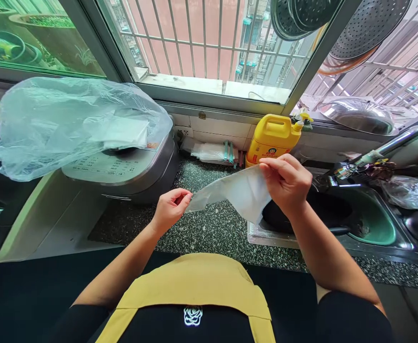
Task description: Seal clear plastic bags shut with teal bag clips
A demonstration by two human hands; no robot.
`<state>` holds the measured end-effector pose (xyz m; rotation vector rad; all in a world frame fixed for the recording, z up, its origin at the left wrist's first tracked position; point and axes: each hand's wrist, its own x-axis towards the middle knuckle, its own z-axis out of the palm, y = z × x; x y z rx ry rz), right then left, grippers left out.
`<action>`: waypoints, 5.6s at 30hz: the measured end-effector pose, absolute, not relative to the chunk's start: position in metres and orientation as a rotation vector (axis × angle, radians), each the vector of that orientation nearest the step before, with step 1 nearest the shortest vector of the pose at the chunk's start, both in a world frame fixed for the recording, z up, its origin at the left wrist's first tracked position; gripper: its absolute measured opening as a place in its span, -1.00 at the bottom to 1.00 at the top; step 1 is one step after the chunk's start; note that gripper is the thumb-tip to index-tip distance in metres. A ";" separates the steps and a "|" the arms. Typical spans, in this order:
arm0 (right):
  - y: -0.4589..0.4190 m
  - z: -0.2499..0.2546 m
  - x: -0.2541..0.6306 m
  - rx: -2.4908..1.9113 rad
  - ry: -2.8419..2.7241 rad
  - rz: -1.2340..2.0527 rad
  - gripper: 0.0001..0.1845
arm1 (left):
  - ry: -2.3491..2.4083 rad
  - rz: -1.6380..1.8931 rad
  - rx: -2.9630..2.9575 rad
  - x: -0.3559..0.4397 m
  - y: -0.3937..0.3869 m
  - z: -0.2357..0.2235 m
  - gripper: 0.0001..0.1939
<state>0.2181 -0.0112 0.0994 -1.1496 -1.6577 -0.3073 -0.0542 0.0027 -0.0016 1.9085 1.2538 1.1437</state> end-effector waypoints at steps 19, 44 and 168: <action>-0.069 0.114 0.193 -0.769 -2.333 -0.489 -0.89 | 0.660 1.117 1.378 0.029 0.004 0.036 -0.55; -0.019 0.160 0.210 -0.968 -2.300 0.627 -0.73 | 0.588 1.045 1.976 0.044 0.028 0.029 -0.85; 0.042 0.033 0.200 -1.573 -1.499 -0.002 -0.83 | 0.730 0.942 0.465 -0.036 -0.002 -0.005 -0.60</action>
